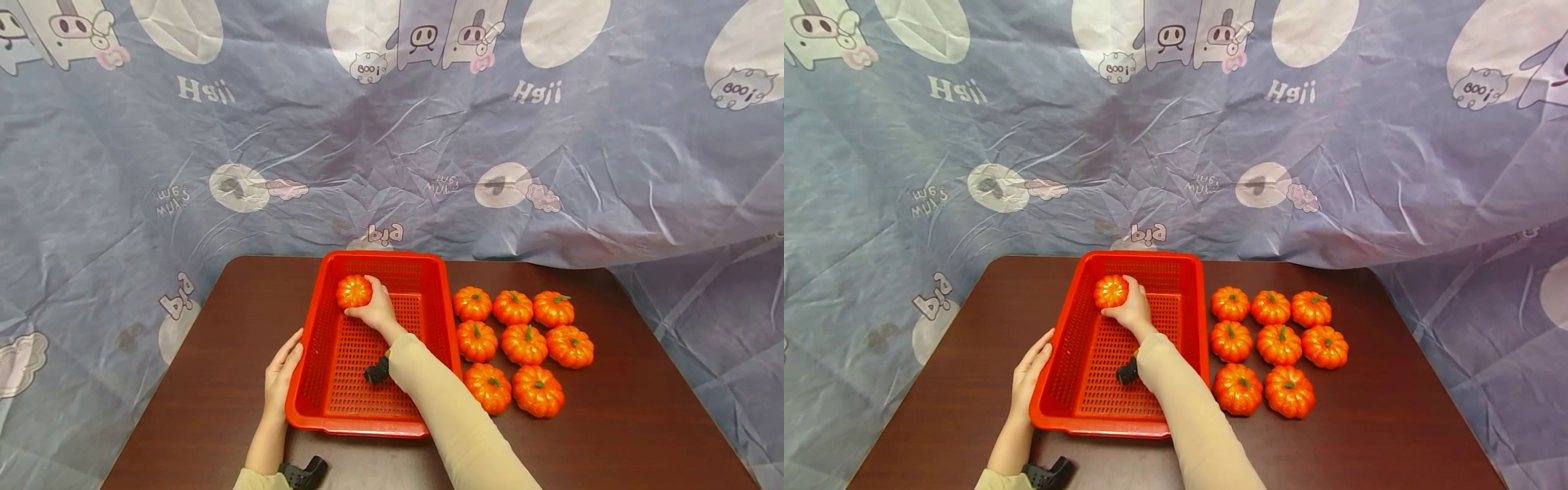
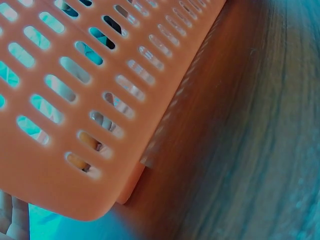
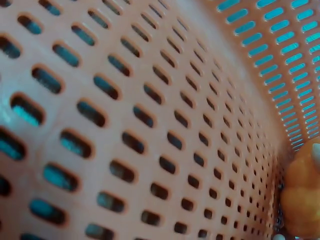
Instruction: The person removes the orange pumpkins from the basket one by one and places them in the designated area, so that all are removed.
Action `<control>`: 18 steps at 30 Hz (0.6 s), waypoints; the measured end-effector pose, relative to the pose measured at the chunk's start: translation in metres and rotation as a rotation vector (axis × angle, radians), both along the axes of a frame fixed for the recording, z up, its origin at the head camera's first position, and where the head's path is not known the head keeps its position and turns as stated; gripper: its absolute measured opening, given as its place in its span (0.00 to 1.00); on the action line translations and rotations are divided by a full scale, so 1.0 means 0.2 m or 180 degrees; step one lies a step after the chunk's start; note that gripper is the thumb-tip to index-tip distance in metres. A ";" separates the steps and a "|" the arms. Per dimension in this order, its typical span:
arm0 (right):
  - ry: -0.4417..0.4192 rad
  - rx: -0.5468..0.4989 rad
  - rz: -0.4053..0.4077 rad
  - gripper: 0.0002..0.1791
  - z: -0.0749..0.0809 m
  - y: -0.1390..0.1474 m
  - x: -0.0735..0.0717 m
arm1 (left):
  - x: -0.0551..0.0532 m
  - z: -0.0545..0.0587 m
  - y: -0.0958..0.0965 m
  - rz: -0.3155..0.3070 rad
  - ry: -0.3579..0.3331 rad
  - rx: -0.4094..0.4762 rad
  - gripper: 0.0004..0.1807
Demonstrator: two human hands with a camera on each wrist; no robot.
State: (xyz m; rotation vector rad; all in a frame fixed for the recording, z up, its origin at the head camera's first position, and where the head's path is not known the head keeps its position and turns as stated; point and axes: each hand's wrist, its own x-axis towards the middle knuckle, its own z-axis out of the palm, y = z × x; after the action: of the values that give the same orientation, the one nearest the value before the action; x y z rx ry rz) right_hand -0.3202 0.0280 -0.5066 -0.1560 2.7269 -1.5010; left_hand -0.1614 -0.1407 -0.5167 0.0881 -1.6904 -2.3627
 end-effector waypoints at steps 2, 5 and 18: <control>0.0021 0.0019 -0.0056 0.48 0.01 0.01 0.00 | 0.00 0.00 0.00 0.0001 -0.0008 -0.0027 0.23; 0.0022 0.0028 -0.0134 0.48 0.02 0.02 0.00 | 0.00 0.01 0.01 -0.0004 -0.0026 -0.0066 0.23; 0.0075 -0.0070 -0.0129 0.49 0.22 0.10 -0.04 | 0.01 0.01 0.01 -0.0008 -0.0037 0.0027 0.24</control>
State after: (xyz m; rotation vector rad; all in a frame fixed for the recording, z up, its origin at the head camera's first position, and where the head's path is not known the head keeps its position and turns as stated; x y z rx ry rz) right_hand -0.3273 0.0488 -0.4620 -0.1204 2.7489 -1.5496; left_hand -0.1600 -0.1397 -0.5143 0.1015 -1.6867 -2.3758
